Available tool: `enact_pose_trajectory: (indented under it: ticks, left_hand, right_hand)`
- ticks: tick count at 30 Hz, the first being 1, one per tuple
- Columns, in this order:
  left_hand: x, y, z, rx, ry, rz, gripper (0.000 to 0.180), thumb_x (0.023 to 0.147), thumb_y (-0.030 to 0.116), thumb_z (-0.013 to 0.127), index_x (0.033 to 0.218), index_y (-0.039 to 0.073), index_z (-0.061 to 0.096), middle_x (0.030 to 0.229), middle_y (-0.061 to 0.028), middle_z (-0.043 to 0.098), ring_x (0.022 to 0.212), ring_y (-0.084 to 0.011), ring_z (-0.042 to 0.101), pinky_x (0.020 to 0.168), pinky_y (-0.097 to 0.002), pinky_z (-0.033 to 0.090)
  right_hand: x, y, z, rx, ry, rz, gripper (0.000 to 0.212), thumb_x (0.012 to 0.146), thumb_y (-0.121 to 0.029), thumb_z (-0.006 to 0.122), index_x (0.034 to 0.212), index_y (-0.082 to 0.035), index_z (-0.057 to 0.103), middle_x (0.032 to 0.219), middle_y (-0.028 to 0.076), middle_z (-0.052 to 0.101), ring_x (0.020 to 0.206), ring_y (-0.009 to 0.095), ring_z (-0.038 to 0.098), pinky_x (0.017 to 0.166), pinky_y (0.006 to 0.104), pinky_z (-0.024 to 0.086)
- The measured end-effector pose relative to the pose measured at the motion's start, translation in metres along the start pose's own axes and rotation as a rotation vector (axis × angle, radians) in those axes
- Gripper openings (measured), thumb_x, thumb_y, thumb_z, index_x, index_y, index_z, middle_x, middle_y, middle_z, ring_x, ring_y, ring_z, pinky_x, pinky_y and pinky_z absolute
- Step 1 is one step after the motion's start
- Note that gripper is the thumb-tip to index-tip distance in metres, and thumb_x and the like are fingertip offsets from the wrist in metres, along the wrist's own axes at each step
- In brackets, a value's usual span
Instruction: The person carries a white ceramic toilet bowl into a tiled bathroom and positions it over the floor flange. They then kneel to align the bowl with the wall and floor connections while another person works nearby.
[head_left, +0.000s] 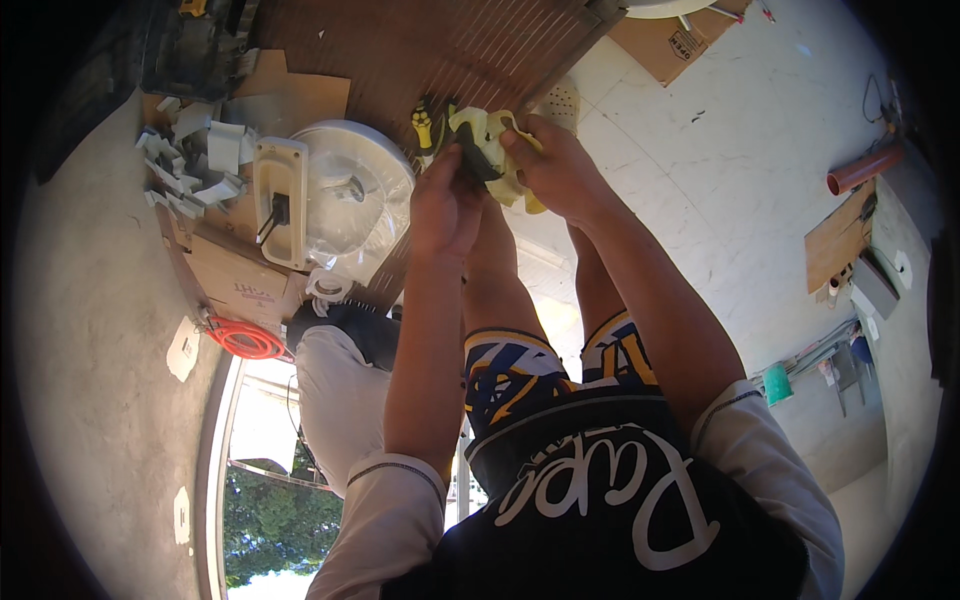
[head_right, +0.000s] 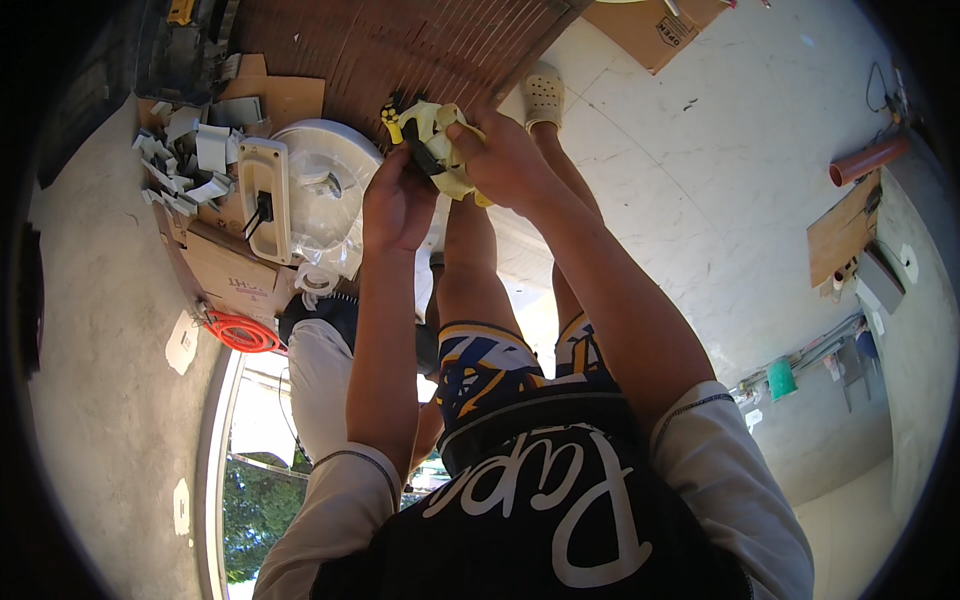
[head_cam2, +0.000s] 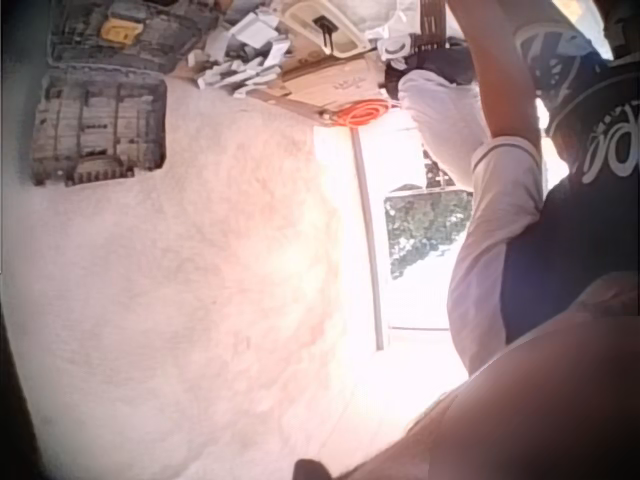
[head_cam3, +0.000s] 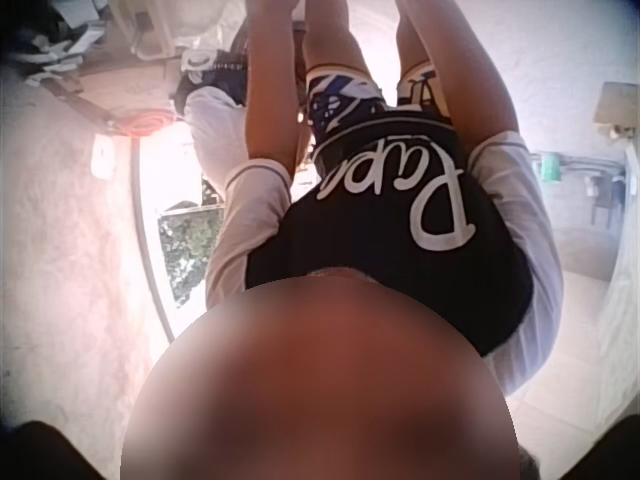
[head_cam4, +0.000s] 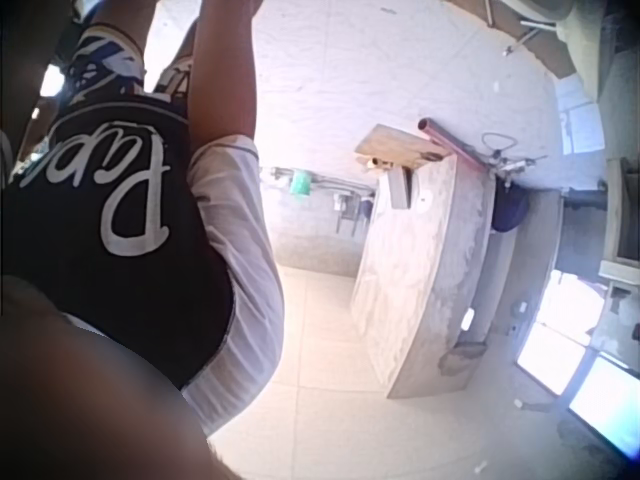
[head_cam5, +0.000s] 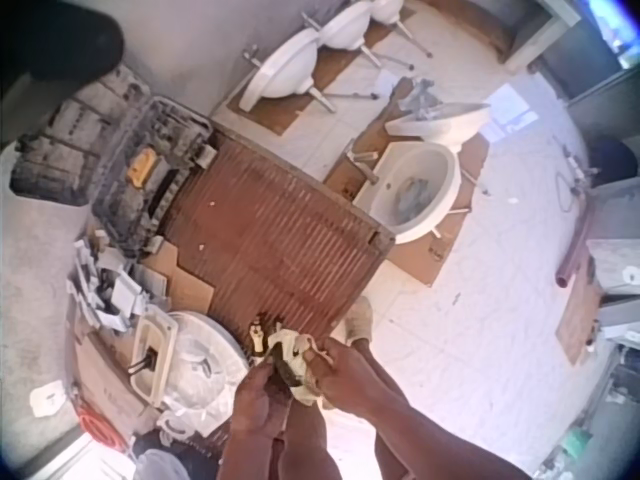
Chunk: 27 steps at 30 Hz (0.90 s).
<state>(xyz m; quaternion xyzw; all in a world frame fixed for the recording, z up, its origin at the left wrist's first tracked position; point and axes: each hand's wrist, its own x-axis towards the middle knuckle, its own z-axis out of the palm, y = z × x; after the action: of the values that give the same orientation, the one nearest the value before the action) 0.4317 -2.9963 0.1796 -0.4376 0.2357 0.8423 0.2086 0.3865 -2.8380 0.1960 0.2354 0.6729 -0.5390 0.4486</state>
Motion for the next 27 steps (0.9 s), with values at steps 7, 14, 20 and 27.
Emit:
enact_pose_trajectory:
  ticks: [7, 14, 20, 27]
  left_hand:
    - [0.002, 0.006, 0.002, 0.035, -0.049, 0.080, 0.036, 0.097, 0.022, 0.042, 0.125, -0.001, 0.046, 0.123, -0.0129, 0.054, 0.116, -0.0238, 0.051, 0.101, -0.0403, 0.039]
    - [0.000, 0.001, 0.001, -0.028, -0.044, 0.035, 0.037, 0.098, 0.022, 0.042, 0.127, -0.001, 0.044, 0.125, -0.0115, 0.053, 0.115, -0.0222, 0.051, 0.101, -0.0390, 0.039]
    - [-0.001, -0.007, 0.008, 0.100, -0.058, 0.133, 0.037, 0.098, 0.022, 0.041, 0.128, 0.000, 0.044, 0.128, -0.0112, 0.051, 0.119, -0.0215, 0.048, 0.104, -0.0377, 0.035]
    - [0.000, -0.015, 0.008, -0.040, -0.070, 0.142, 0.040, 0.098, 0.020, 0.041, 0.130, -0.003, 0.041, 0.122, -0.0096, 0.052, 0.117, -0.0199, 0.046, 0.103, -0.0353, 0.033]
  right_hand:
    - [-0.002, -0.003, -0.003, 0.080, 0.021, -0.075, 0.038, 0.092, -0.035, 0.056, 0.109, -0.001, 0.058, 0.076, 0.004, 0.056, 0.068, 0.010, 0.052, 0.061, 0.0254, 0.043]
    - [-0.001, -0.009, -0.002, 0.297, 0.002, -0.084, 0.053, 0.088, -0.046, 0.059, 0.115, 0.000, 0.057, 0.092, 0.009, 0.063, 0.085, 0.015, 0.060, 0.072, 0.0273, 0.048]
    - [0.002, -0.008, 0.020, 0.017, 0.191, -0.349, 0.057, 0.087, -0.048, 0.060, 0.111, 0.003, 0.057, 0.091, 0.017, 0.065, 0.085, 0.023, 0.064, 0.073, 0.0319, 0.049]
    - [0.003, -0.006, 0.022, 0.069, 0.213, -0.322, 0.046, 0.089, -0.040, 0.059, 0.098, 0.004, 0.057, 0.079, 0.019, 0.063, 0.075, 0.028, 0.063, 0.067, 0.0354, 0.047]
